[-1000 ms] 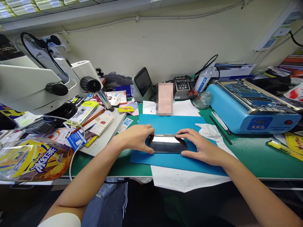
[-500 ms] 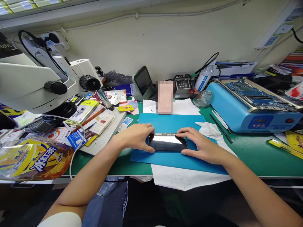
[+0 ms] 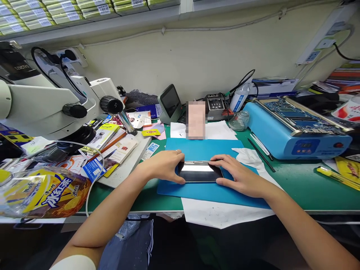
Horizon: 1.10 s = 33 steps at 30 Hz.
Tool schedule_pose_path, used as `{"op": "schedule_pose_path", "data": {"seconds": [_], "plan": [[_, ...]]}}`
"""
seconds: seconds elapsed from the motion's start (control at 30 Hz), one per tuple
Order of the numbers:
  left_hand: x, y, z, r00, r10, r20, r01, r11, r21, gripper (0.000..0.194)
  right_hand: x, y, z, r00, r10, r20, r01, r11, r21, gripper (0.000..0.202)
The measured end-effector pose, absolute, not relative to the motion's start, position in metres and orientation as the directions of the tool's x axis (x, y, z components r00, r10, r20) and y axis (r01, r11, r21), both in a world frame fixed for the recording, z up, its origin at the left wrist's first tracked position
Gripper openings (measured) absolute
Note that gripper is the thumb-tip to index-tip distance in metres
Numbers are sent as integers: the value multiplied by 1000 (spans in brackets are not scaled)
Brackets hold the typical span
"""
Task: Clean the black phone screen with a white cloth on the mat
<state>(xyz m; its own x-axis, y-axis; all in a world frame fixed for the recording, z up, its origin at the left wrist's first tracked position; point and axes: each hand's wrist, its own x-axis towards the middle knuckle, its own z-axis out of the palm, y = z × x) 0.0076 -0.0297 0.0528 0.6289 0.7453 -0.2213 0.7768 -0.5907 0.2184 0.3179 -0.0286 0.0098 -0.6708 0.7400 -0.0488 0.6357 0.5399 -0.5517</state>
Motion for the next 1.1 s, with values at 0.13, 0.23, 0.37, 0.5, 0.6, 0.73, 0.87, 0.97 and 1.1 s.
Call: {"op": "schedule_pose_path", "data": {"seconds": [0.13,0.23,0.37,0.5,0.6,0.73,0.87,0.97,1.1], "plan": [[9,-35,53,619,747,-242,785,-591,184,54,315,-29,11,-661,748,-58,644,527,-554,58],[7,-41,47,626,759,-180,779,-599,184,58,313,-30,12,-654,755,-51,649,525,-551,58],[5,-45,31,656,754,-12,732,-633,250,60,320,-33,15,-557,824,99,656,510,-556,59],[3,-44,18,661,747,75,693,-645,323,64,350,-33,18,-153,922,355,784,332,-525,57],[2,-40,12,658,744,118,660,-645,385,65,372,-26,12,-91,949,302,878,220,-426,60],[1,-37,6,629,762,155,634,-618,465,68,382,-16,-1,-159,953,260,894,250,-372,56],[1,-37,5,631,758,167,623,-623,473,68,374,-16,-1,-208,932,298,873,314,-374,54],[1,-38,6,639,754,156,625,-626,466,67,351,-31,6,-274,875,399,841,419,-343,45],[2,-38,7,639,755,149,628,-623,467,67,307,-58,8,-497,755,427,710,637,-301,32]]}}
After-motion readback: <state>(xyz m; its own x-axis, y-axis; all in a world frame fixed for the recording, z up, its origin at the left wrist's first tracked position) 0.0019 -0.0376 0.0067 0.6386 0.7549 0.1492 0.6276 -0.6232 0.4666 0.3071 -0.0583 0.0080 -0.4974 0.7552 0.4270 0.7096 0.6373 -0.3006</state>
